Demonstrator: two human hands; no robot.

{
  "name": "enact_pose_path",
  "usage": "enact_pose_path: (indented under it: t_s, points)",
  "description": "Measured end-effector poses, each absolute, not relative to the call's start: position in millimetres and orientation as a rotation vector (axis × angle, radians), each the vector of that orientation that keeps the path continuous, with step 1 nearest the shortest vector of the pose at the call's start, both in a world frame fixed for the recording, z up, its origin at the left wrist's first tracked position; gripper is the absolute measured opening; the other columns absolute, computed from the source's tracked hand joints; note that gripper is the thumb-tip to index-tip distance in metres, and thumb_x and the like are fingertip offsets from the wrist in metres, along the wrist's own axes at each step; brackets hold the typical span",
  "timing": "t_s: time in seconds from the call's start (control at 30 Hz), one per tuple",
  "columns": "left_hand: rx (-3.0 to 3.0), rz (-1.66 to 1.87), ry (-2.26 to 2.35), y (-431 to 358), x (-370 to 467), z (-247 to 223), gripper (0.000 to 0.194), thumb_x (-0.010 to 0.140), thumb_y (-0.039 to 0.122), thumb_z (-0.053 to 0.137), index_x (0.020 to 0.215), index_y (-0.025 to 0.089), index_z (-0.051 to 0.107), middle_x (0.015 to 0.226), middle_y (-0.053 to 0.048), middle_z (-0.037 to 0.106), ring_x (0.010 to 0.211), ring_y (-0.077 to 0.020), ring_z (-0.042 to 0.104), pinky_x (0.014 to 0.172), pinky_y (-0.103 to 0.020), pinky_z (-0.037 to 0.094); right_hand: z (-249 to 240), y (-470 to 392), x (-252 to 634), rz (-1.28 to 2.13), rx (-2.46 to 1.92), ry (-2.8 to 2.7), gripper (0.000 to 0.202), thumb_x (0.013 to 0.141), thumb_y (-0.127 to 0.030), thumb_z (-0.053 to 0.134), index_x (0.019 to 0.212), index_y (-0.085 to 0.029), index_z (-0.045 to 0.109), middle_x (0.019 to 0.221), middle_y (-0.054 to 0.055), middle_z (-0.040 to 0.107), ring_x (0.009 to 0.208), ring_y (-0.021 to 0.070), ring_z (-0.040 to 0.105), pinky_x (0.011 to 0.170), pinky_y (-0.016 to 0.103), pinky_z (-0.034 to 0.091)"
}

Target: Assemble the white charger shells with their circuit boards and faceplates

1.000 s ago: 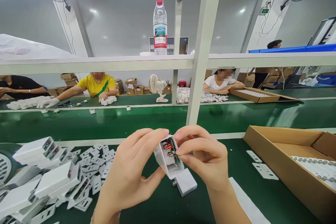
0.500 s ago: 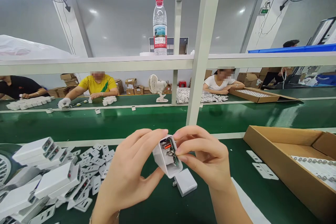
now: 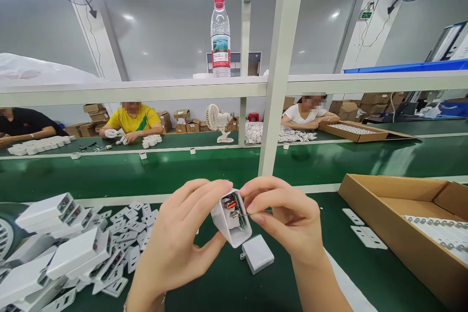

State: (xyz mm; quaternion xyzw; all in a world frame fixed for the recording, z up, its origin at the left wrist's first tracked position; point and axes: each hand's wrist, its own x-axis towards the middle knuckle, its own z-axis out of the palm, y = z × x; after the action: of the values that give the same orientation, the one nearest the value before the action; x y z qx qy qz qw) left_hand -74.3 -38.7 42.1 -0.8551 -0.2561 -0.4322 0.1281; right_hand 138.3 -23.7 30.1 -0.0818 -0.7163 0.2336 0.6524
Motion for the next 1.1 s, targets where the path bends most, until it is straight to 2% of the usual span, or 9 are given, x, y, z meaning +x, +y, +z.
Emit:
enact_pose_path:
  t_s: [0.33, 0.6, 0.83, 1.1]
  points:
    - [-2.490, -1.256, -0.751, -39.2, -74.3, 43.3, 0.053, 0.091, 0.011, 0.061, 0.142, 0.018, 0.051, 0.133, -0.007, 0.067, 0.118, -0.0213, 0.060, 0.101, -0.033, 0.050, 26.2, -22.2, 139.2, 0.526, -0.169, -1.665, 0.034, 0.090, -0.005, 0.073, 0.109, -0.032, 0.080, 0.112, 0.004, 0.072, 0.083, 0.0167, 0.071, 0.075, 0.031, 0.062]
    - [-2.503, -1.235, -0.820, -40.5, -74.6, 43.0, 0.049, 0.093, 0.016, 0.060, 0.140, 0.019, 0.051, 0.133, -0.007, 0.067, 0.117, -0.0204, 0.062, 0.099, -0.031, 0.050, 26.8, -19.7, 136.8, 0.511, -0.148, -1.649, 0.036, 0.090, -0.002, 0.072, 0.109, -0.031, 0.081, 0.110, 0.005, 0.074, 0.093, 0.0195, 0.073, 0.079, 0.030, 0.063]
    - [-2.504, -1.253, -0.811, -42.3, -75.2, 42.9, 0.049, 0.093, 0.018, 0.062, 0.140, 0.019, 0.051, 0.129, -0.007, 0.068, 0.114, -0.0204, 0.064, 0.094, -0.029, 0.052, 24.8, -18.8, 137.0, 0.515, -0.140, -1.657, 0.037, 0.089, -0.001, 0.072, 0.110, -0.031, 0.080, 0.113, 0.004, 0.073, 0.087, 0.0176, 0.074, 0.076, 0.029, 0.063]
    - [-2.542, -1.275, -0.831, -40.7, -74.8, 41.8, 0.054, 0.089, 0.016, 0.064, 0.141, 0.020, 0.051, 0.129, -0.005, 0.068, 0.112, -0.0187, 0.065, 0.094, -0.028, 0.052, 28.2, -16.8, 134.0, 0.462, -0.124, -1.613, 0.030, 0.093, -0.005, 0.071, 0.108, -0.029, 0.081, 0.106, 0.005, 0.078, 0.091, 0.0195, 0.075, 0.079, 0.030, 0.065]
